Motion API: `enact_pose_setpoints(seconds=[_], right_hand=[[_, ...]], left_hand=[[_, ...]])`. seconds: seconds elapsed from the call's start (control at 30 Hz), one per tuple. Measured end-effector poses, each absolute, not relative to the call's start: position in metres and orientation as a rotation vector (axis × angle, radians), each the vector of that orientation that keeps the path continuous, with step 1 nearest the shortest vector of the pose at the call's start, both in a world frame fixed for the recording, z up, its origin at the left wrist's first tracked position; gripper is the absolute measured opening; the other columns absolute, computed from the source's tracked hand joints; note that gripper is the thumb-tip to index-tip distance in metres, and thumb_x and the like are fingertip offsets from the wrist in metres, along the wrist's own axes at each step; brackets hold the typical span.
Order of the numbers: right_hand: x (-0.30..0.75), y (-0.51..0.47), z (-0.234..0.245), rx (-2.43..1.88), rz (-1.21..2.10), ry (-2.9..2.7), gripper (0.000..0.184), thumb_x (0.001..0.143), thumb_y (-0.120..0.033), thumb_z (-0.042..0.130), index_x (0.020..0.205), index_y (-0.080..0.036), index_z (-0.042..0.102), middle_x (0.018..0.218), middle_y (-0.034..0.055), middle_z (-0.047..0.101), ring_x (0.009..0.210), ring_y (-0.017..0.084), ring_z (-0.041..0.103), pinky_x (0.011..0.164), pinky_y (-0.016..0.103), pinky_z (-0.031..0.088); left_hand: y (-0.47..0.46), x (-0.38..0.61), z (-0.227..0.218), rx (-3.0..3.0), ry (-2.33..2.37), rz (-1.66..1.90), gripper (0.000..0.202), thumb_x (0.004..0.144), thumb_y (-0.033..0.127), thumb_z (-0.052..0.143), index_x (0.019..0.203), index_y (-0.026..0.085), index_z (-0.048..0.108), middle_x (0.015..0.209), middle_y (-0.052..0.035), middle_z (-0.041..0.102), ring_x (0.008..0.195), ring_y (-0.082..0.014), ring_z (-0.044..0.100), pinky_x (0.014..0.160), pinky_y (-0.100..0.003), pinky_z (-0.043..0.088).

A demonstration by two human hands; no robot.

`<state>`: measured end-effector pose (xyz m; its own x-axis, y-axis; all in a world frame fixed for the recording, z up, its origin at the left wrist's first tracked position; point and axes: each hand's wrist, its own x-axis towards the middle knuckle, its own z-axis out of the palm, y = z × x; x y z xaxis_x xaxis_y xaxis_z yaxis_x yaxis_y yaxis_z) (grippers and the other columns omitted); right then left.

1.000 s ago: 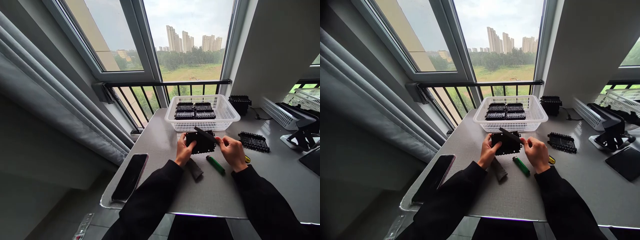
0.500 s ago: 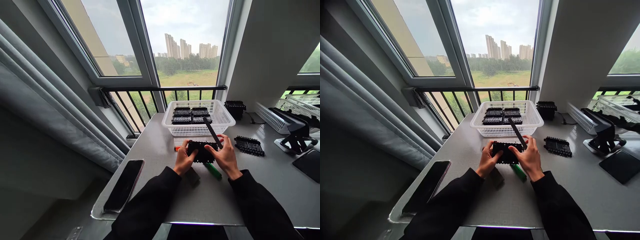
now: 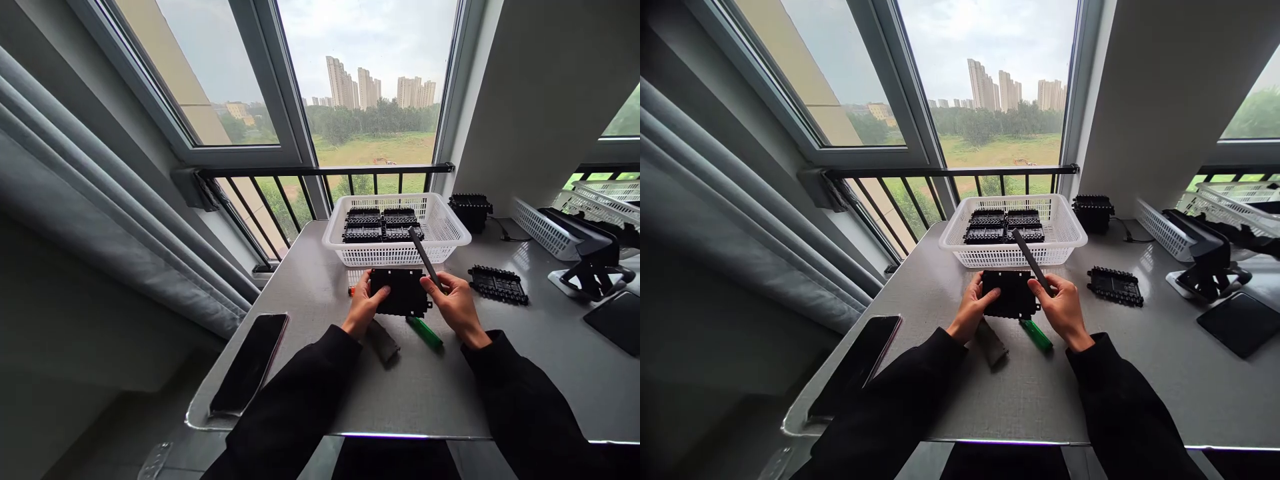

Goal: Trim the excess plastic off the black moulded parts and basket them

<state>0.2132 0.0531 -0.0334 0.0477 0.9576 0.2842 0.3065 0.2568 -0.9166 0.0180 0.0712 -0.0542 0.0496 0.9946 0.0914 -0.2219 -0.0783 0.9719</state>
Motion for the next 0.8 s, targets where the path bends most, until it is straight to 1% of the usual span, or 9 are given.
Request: enact_pose_setpoints(seconds=[0.13,0.2,0.3,0.4,0.5,0.6,0.67,0.73,0.8], right_hand=[[0.210,0.052,-0.034,-1.232,0.788,-1.510,0.039,0.081,-0.055,0.063,0.079,-0.017,0.069,0.075,0.0036,0.066,0.066,0.018,0.059,0.060,0.027,0.046],[0.209,0.052,-0.034,-1.246,0.785,-1.515,0.039,0.080,-0.055,0.064,0.083,-0.017,0.071,0.079,0.0048,0.069,0.069,0.019,0.062,0.063,0.029,0.048],[0.211,0.052,-0.031,-1.294,0.780,-1.522,0.040,0.078,-0.055,0.066,0.091,-0.018,0.073,0.087,0.0075,0.072,0.077,0.023,0.066,0.068,0.032,0.050],[0.213,0.052,-0.028,-1.300,0.857,-1.548,0.044,0.074,-0.054,0.070,0.100,-0.019,0.073,0.090,0.0085,0.073,0.082,0.025,0.067,0.071,0.035,0.051],[0.213,0.051,-0.025,-1.237,1.011,-1.579,0.046,0.073,-0.052,0.073,0.106,-0.019,0.071,0.090,0.0074,0.074,0.083,0.025,0.068,0.073,0.034,0.052],[0.212,0.051,-0.024,-1.140,1.111,-1.548,0.042,0.073,-0.050,0.073,0.100,-0.017,0.072,0.088,0.0069,0.073,0.082,0.023,0.068,0.071,0.033,0.052],[0.213,0.052,-0.025,-1.149,1.071,-1.486,0.040,0.074,-0.051,0.072,0.094,-0.016,0.072,0.082,0.0063,0.072,0.075,0.022,0.066,0.065,0.031,0.051],[0.215,0.053,-0.026,-1.201,0.982,-1.421,0.041,0.075,-0.051,0.071,0.092,-0.014,0.072,0.076,0.0053,0.070,0.068,0.019,0.063,0.060,0.029,0.049],[0.217,0.055,-0.028,-1.229,0.907,-1.380,0.042,0.075,-0.052,0.070,0.092,-0.014,0.072,0.074,0.0046,0.068,0.064,0.017,0.060,0.057,0.028,0.046]], left_hand=[[0.072,0.018,-0.057,1.228,1.099,1.364,0.050,0.066,0.041,0.079,0.103,0.021,0.054,0.091,-0.0024,0.065,0.085,-0.0189,0.063,0.077,-0.031,0.050],[0.072,0.019,-0.058,1.203,1.102,1.409,0.048,0.068,0.042,0.077,0.104,0.021,0.053,0.091,-0.0028,0.065,0.086,-0.0187,0.062,0.078,-0.031,0.049],[0.075,0.019,-0.060,1.087,1.060,1.496,0.043,0.069,0.041,0.076,0.099,0.020,0.054,0.091,-0.0028,0.065,0.088,-0.0179,0.062,0.080,-0.030,0.049],[0.077,0.019,-0.061,0.901,1.039,1.566,0.043,0.067,0.038,0.077,0.096,0.019,0.053,0.090,-0.0021,0.065,0.084,-0.0164,0.062,0.078,-0.029,0.050],[0.076,0.019,-0.059,0.785,1.006,1.539,0.046,0.061,0.034,0.081,0.092,0.018,0.052,0.085,-0.0006,0.065,0.077,-0.0149,0.063,0.073,-0.028,0.051],[0.072,0.019,-0.056,0.824,0.985,1.475,0.046,0.056,0.032,0.082,0.083,0.020,0.048,0.072,0.0039,0.062,0.063,-0.0121,0.059,0.062,-0.025,0.049],[0.069,0.020,-0.052,0.910,1.022,1.444,0.046,0.055,0.031,0.083,0.080,0.020,0.045,0.066,0.0059,0.060,0.057,-0.0107,0.056,0.057,-0.022,0.045],[0.066,0.020,-0.049,1.028,1.070,1.391,0.045,0.054,0.029,0.083,0.080,0.020,0.046,0.067,0.0054,0.061,0.057,-0.0104,0.056,0.056,-0.021,0.043],[0.063,0.021,-0.046,1.149,1.078,1.304,0.045,0.056,0.027,0.082,0.087,0.020,0.050,0.069,0.0041,0.063,0.057,-0.0108,0.057,0.056,-0.021,0.042]])
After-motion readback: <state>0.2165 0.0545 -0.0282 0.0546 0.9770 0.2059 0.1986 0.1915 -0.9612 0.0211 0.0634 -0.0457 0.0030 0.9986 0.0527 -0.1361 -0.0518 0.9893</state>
